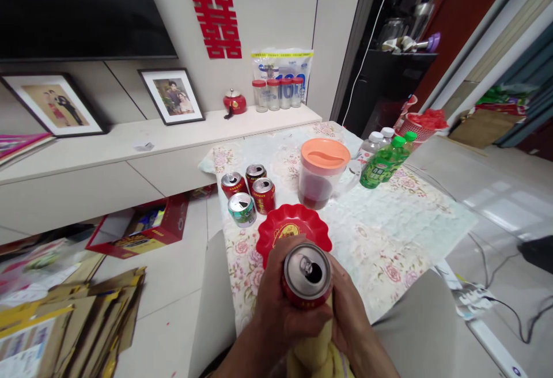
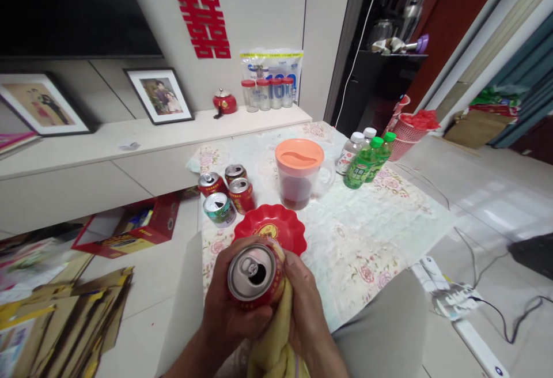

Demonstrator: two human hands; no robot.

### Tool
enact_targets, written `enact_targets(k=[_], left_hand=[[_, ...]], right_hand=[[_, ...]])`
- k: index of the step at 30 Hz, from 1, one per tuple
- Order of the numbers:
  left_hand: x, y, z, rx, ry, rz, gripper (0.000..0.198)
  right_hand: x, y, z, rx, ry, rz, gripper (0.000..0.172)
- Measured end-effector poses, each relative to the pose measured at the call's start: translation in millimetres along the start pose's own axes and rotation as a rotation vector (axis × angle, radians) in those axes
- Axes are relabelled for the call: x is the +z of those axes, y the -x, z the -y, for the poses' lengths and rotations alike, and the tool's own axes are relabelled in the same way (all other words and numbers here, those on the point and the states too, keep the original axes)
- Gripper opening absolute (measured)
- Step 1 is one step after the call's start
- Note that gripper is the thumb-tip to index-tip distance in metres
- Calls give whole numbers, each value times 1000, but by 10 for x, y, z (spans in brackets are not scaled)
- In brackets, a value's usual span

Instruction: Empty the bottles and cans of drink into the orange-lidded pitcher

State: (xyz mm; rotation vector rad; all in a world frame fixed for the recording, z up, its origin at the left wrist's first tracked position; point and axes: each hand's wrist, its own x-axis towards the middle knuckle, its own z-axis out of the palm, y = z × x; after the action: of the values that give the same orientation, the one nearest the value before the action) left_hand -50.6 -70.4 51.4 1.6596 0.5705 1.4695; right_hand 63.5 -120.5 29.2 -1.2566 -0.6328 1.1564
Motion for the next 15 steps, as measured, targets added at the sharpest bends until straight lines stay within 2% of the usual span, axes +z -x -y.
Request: enact_targets(k=[3,5,7,9,11,12,13,15], left_hand=[[-52,-83,-46,16,28,2,75],[-121,-136,-74,-2,-1,-34,75],[-208,-175,-93,-50,-49,-104,78],[-298,-195,-95,-117,-74,-162,81],[-372,-197,-79,-181,-68,-192,82],[-398,-194,-68,-207,-61,-197,80],[-418,-190,-57,-229,-57,-198,78],[-434,-185,-41,-256,-49,-201,73]], right_hand=[[20,2,-91,15,19,18,59],[-40,-2,-72,-10,79,41,49],[-167,1,52,-71,158,47,36],[-352,28,269,-199,263,18,22],[-582,98,521,-536,587,-82,13],[-710,151,637,-636,726,-117,12],[-843,212,737,-706,820,-186,10],[-1113,341,881,-742,913,-431,7]])
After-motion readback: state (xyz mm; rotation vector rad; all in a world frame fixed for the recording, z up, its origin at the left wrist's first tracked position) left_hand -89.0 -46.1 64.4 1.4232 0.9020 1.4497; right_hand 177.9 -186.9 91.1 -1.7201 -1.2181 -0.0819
